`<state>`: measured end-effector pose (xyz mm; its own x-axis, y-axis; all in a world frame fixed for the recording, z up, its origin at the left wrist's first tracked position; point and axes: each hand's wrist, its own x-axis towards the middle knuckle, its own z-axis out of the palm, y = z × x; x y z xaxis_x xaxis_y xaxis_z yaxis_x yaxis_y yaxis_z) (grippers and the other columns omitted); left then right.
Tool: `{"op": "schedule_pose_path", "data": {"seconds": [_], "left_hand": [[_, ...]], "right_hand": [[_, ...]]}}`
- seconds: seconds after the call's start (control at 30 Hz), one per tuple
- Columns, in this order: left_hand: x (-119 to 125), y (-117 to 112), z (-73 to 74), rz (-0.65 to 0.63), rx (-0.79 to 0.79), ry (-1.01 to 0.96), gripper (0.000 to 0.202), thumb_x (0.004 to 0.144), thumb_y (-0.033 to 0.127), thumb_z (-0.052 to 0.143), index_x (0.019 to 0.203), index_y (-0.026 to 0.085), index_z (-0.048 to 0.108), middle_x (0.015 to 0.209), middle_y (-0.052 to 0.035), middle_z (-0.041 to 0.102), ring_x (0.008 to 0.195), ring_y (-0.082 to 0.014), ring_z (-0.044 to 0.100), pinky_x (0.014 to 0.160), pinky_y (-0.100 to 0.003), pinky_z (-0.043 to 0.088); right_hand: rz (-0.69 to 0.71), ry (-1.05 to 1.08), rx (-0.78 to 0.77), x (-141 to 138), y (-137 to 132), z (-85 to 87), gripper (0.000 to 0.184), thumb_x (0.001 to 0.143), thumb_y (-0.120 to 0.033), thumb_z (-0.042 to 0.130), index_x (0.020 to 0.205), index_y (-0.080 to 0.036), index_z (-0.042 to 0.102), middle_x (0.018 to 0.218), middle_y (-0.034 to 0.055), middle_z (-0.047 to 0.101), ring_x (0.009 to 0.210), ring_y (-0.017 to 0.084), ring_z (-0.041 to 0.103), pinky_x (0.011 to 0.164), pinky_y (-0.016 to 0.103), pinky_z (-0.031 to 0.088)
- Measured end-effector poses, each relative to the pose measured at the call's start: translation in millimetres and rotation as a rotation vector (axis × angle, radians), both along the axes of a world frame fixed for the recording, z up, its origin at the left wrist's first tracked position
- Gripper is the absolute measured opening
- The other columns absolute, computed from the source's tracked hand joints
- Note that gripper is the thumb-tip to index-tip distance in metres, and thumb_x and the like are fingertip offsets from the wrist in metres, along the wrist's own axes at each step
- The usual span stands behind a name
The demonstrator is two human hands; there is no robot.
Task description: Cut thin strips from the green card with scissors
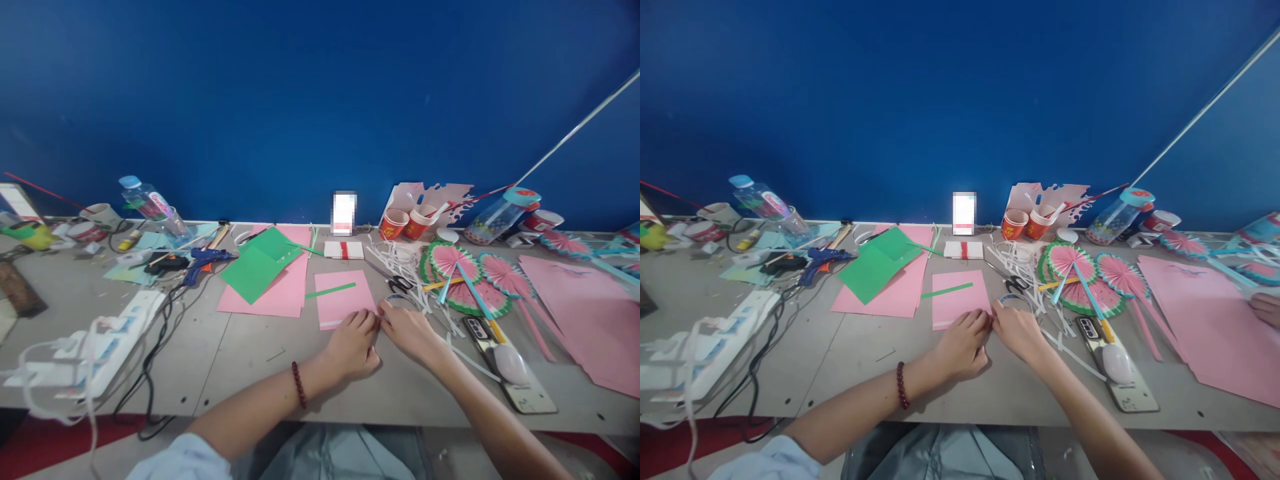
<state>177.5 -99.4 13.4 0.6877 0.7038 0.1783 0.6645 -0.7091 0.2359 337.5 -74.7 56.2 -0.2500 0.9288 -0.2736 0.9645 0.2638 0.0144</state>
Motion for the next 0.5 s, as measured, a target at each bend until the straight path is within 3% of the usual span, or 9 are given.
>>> {"op": "schedule_pose_path", "data": {"seconds": [0.5], "left_hand": [[2.5,2.3,4.9,-0.025,0.036,0.068,0.053,0.077,0.037,0.049,0.121,0.007,0.050,0.119,-0.0142,0.052,0.108,-0.0271,0.043,0.095,-0.035,0.038]], "right_hand": [[-0.001,-0.025,0.032,0.9,-6.9,-9.4,0.022,0.096,-0.022,0.032,0.102,-0.016,0.053,0.082,0.0116,0.070,0.075,0.025,0.069,0.057,0.027,0.039]]}}
